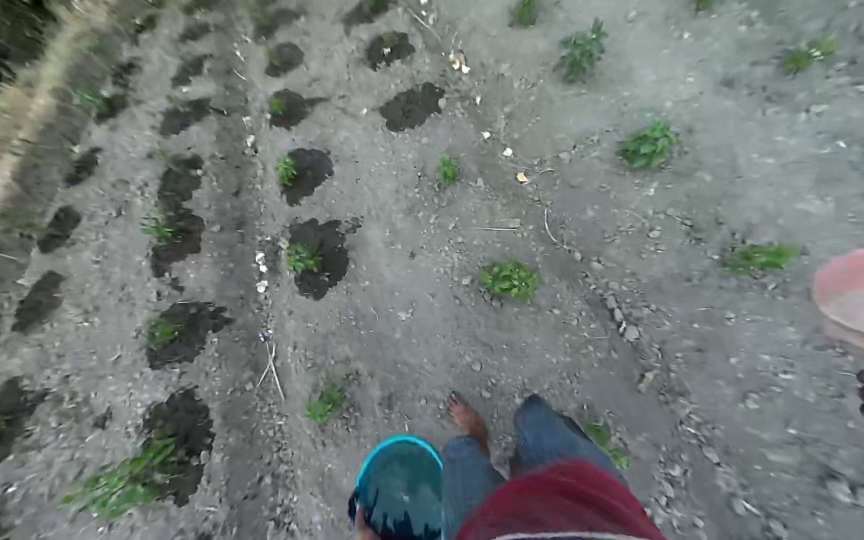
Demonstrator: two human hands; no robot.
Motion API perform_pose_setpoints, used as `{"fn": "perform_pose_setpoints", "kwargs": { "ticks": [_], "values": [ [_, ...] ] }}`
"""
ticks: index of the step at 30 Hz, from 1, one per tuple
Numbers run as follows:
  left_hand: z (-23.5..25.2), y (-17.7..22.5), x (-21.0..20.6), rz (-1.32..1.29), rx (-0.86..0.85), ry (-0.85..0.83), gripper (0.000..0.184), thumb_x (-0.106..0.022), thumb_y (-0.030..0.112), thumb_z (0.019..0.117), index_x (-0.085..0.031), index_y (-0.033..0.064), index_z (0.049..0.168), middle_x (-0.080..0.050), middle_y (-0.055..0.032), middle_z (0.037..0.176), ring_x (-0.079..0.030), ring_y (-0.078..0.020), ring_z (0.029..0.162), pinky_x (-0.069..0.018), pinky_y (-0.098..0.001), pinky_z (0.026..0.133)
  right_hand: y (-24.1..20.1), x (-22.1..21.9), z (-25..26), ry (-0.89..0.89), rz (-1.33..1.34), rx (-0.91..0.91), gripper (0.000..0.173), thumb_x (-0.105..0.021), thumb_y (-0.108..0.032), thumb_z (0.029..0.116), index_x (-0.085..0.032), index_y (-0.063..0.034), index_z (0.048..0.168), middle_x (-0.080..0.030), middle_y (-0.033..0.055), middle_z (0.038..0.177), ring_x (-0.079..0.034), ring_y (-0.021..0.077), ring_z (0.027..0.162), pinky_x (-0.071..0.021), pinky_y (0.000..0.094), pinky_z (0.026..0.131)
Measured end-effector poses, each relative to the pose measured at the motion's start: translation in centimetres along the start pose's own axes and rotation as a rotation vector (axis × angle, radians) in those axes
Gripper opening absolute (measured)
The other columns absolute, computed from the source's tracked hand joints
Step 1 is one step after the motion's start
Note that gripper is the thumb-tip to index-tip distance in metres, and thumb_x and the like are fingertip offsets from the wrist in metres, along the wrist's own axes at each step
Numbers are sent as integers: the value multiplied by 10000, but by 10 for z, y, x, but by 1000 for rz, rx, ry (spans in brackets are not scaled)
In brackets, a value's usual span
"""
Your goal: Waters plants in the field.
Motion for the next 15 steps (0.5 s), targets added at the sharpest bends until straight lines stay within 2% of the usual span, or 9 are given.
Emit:
{"fn": "perform_pose_setpoints", "kwargs": {
  "ticks": [3,5,7,8,10,11,12,13,15],
  "values": [
    [37,56,-88,65,65,50,626,-434,563,1037,-522,53,1390,-615,-218,1236,-608,-333,1044,-509,-581,849,1,-59,22,-44,-109,-2,239,-385,-88,998,-494,-241,1147,-676,-123,813,-609,1,600,-521,174,528],
    [63,93,-151,128,44,47,623,-489,542,1023,-544,18,1357,-623,-229,1199,-609,-341,1006,-508,-578,828,6,-94,51,-56,-200,9,328,-453,-96,985,-479,-212,1291,-672,-106,819,-608,20,592,-526,193,521],
    [86,130,-212,179,26,38,649,-533,532,1014,-522,2,1387,-609,-245,1218,-595,-351,1027,-499,-584,850,17,-138,83,-64,-338,10,478,-530,-101,970,-437,-132,1438,-660,-62,836,-603,34,589,-523,211,514],
    [96,148,-243,197,19,24,645,-540,528,1014,-528,4,1390,-618,-250,1225,-605,-354,1042,-505,-589,862,24,-163,100,-69,-441,24,493,-575,-93,960,-462,-62,1438,-672,-26,862,-614,36,607,-537,219,531],
    [112,179,-302,227,20,-16,585,-505,528,1028,-554,31,1331,-631,-203,1135,-609,-304,960,-515,-543,803,39,-220,137,-168,-686,83,468,-621,-60,937,-531,64,1379,-684,85,989,-635,62,745,-568,270,692],
    [121,197,-330,235,12,-20,545,-497,515,1037,-561,32,1279,-614,-170,1046,-588,-272,876,-510,-506,748,50,-253,160,-230,-808,126,434,-640,-47,928,-580,91,1334,-693,162,1042,-649,130,828,-566,338,787],
    [132,214,-362,235,7,-28,512,-490,509,1040,-564,38,1228,-598,-142,971,-578,-249,809,-511,-481,705,62,-289,184,-286,-924,136,400,-665,-26,944,-612,92,1323,-698,259,1110,-682,270,937,-550,467,897],
    [147,233,-395,231,-5,-38,492,-485,512,1040,-566,49,1186,-589,-119,911,-576,-233,755,-517,-463,668,76,-330,208,-344,-1045,109,402,-666,-37,969,-617,58,1356,-683,303,1192,-688,386,1061,-517,569,991],
    [177,262,-448,224,-1,-85,500,-456,535,1046,-571,65,1172,-605,-108,902,-599,-229,749,-533,-461,670,105,-408,236,-449,-1213,14,408,-640,-92,1000,-613,-12,1398,-651,296,1284,-641,457,1176,-469,624,1051]
  ]
}}
Point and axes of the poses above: each hand's wrist, its own z-axis towards the middle knuckle, its own x-axis out of the back of the hand, y = z × x, the point moved 8 cm from there along z, towards the middle knuckle
